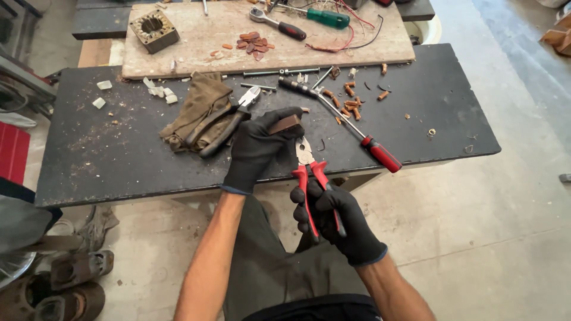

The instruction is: Disassembling a motor stator by pulling out copper wire windings using pliers

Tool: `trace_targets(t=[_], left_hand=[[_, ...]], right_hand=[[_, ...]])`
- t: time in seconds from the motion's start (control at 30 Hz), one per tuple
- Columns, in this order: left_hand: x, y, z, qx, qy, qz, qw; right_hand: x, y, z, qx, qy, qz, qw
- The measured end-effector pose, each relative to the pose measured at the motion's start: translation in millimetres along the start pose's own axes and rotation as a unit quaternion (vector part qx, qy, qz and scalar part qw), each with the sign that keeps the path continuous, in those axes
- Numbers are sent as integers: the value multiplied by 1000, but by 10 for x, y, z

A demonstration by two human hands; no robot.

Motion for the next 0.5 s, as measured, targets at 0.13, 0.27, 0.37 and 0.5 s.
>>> trace_targets(t=[0.13, 0.27, 0.37, 0.5], left_hand=[[24, -158, 165, -10, 57, -106, 993], [60, -197, 34, 26, 34, -140, 989], [22, -189, 86, -64, -12, -149, 987], [142, -211, 132, -223, -68, -169, 958]], right_hand=[[-298, -6, -99, -103, -27, 21, 994], [-342, -516, -342, 110, 27, 183, 977], [-354, -591, 137, 165, 27, 191, 967], [-103, -452, 1002, -9, -57, 83, 995]])
Point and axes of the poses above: each hand's wrist, its own x-axis towards the middle knuckle, its own y-axis out of the palm, z = x × y, the point moved 5 cm from there along x, towards the middle knuckle, and after that the axes turned 6 degrees about z, right-handed, at the moved point
